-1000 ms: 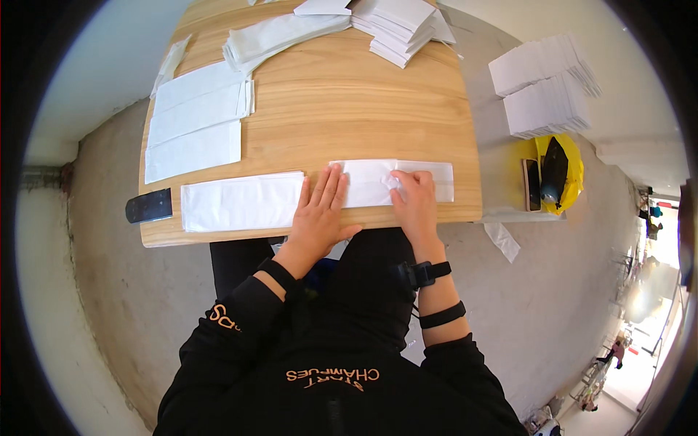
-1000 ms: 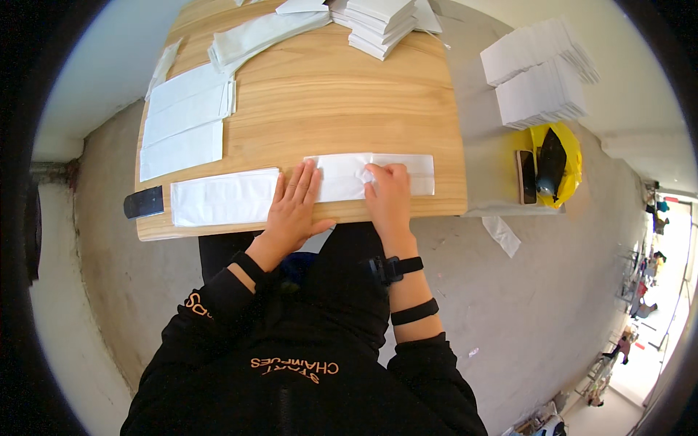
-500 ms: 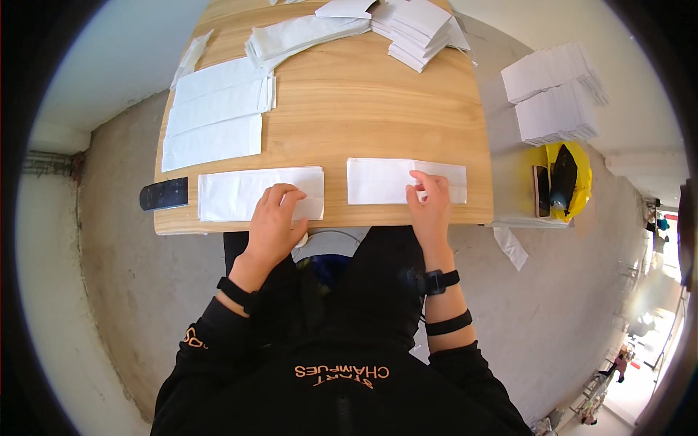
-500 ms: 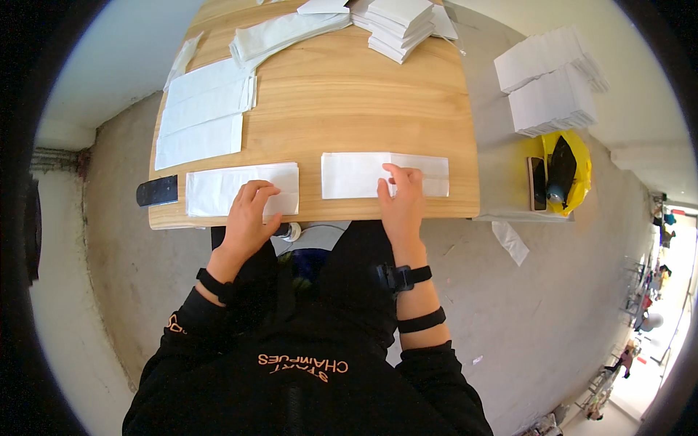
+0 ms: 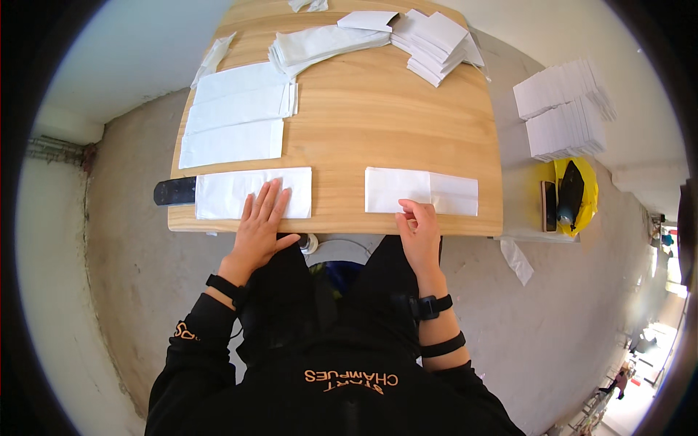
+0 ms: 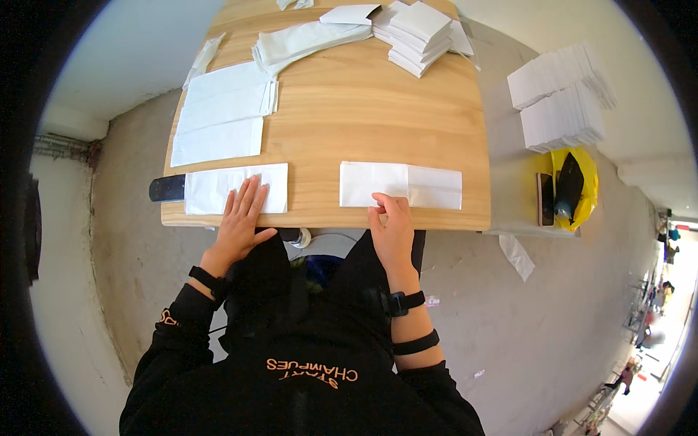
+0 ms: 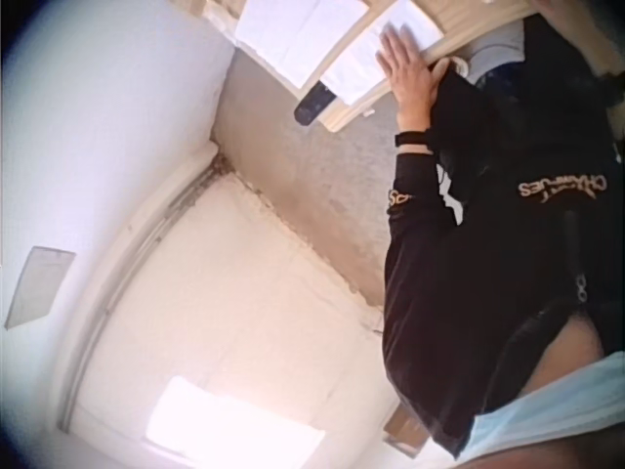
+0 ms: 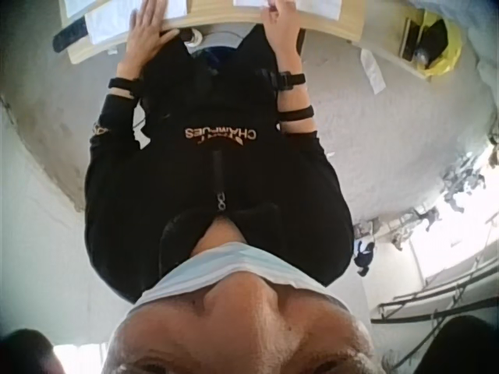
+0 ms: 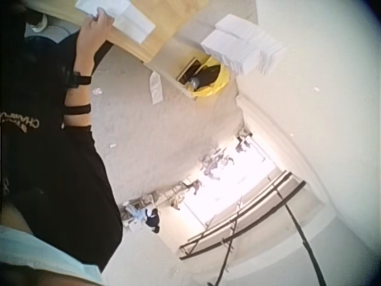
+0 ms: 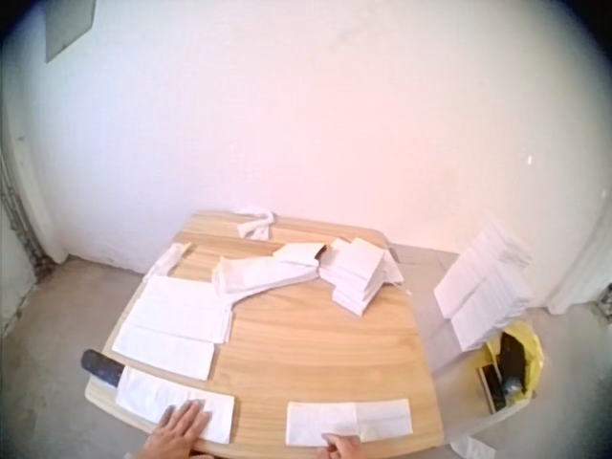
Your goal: The recorder is folding rectangular white plastic bags on a wooden table.
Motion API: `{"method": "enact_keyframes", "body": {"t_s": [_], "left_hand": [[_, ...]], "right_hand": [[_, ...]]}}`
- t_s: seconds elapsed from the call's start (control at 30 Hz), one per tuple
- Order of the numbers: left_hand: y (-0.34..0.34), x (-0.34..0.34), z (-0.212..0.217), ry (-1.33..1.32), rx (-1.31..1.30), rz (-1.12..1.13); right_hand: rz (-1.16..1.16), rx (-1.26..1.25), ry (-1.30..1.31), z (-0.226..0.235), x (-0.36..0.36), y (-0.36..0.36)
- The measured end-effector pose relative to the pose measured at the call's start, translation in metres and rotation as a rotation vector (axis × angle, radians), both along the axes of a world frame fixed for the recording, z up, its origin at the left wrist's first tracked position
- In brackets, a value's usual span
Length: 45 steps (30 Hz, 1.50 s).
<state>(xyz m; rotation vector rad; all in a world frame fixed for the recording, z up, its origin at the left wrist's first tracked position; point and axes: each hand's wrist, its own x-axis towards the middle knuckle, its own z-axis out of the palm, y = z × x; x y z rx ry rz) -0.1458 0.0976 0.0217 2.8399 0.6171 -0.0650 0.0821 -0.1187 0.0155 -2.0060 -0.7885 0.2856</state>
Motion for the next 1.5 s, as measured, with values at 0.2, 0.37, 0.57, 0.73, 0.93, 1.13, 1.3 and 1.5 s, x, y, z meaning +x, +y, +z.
{"method": "enact_keyframes", "body": {"t_s": [0.2,0.37,0.57,0.73,0.93,1.13,1.3,1.5], "left_hand": [[-0.009,0.02,0.011,-0.398,-0.033,0.037],[-0.012,0.033,0.0,-0.429,-0.052,0.012],[-0.008,0.035,-0.006,-0.411,-0.078,0.051],[-0.011,0.04,0.004,-0.444,-0.021,0.013],[-0.006,0.037,-0.002,-0.472,-0.027,0.067],[-0.011,0.031,0.002,-0.562,-0.291,0.319],[-0.009,0.024,0.002,-0.556,-0.437,0.443],[-0.007,0.017,0.001,-0.593,-0.887,0.661]], "right_hand": [[0.015,0.024,0.041,0.005,-0.01,0.01],[0.103,0.036,0.059,0.014,-0.021,0.021],[0.108,0.043,0.035,0.011,-0.027,0.025],[0.145,0.037,0.12,0.009,-0.036,0.033],[0.164,0.058,0.085,0.007,-0.044,0.037],[0.187,0.098,0.162,0.007,-0.055,0.049],[0.304,0.087,0.296,0.014,-0.065,0.068],[0.344,0.119,0.456,0.013,-0.086,0.099]]}}
